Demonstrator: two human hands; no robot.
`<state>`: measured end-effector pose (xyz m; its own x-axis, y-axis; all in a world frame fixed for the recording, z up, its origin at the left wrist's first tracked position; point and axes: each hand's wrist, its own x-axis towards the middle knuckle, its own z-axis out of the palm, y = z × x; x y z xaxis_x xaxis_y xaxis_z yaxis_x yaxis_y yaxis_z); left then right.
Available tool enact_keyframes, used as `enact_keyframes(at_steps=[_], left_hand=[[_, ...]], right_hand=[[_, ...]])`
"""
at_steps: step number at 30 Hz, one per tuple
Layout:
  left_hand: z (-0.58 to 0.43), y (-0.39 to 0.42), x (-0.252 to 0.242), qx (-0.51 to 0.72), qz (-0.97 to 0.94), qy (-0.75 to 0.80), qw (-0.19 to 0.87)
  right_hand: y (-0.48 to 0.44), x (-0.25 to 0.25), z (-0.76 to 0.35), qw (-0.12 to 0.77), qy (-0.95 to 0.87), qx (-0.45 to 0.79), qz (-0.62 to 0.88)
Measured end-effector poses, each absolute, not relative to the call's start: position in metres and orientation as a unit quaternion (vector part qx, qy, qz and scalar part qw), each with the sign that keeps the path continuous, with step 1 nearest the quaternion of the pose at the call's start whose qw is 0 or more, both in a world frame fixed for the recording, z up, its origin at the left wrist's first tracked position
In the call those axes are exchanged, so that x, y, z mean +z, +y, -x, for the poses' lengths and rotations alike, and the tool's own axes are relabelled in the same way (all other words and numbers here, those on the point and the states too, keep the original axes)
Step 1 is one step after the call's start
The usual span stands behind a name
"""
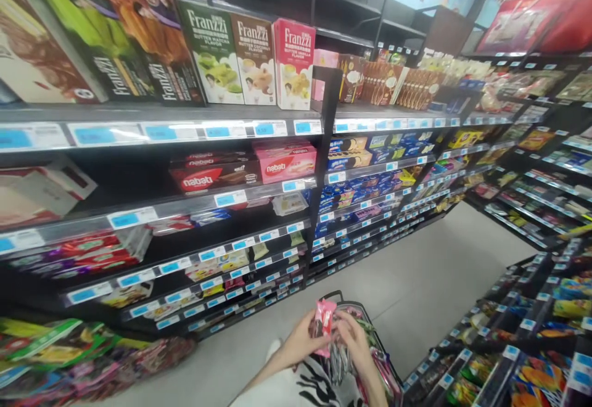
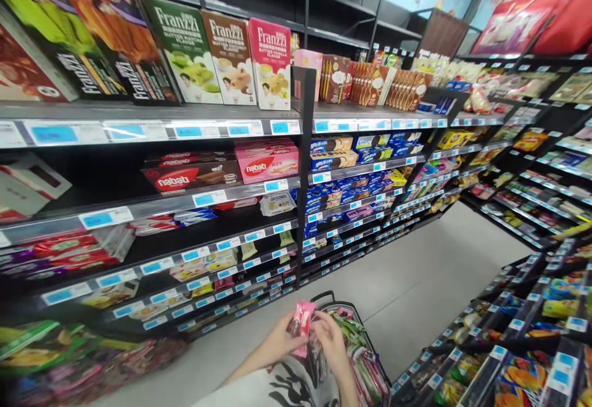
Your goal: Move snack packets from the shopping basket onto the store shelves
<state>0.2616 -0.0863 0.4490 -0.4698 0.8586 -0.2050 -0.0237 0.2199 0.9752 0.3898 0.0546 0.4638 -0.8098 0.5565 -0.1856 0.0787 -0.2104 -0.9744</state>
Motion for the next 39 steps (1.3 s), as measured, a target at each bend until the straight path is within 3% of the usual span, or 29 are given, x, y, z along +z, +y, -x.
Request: enact_keyframes(at_steps=[6, 11, 16, 23, 39], left_hand=[[-0.265, -0.072, 0.448, 0.673, -0.147, 0.659, 0.301], [-0.271, -0.062, 0.460, 0.726, -0.085, 0.588, 0.346], [-0.280, -0.059, 0.468, 0.791, -0.034, 0.505, 0.343], [-0.289, -0.067, 0.476, 0.787, -0.028, 0.467, 0.402], [-0.280, -0.075, 0.477, 0.760, -0.027, 0.518, 0.390]], right_hand=[[0.049, 0.465, -0.382, 0.146, -0.639, 0.722, 0.221], [0.043, 0.461, -0.384, 0.185, -0.654, 0.690, 0.249], [0.048, 0.457, -0.392, 0.287, -0.606, 0.668, 0.324], [0.053, 0.454, -0.400, 0.363, -0.554, 0.654, 0.366], [0.046, 0.460, -0.391, 0.372, -0.482, 0.690, 0.392]])
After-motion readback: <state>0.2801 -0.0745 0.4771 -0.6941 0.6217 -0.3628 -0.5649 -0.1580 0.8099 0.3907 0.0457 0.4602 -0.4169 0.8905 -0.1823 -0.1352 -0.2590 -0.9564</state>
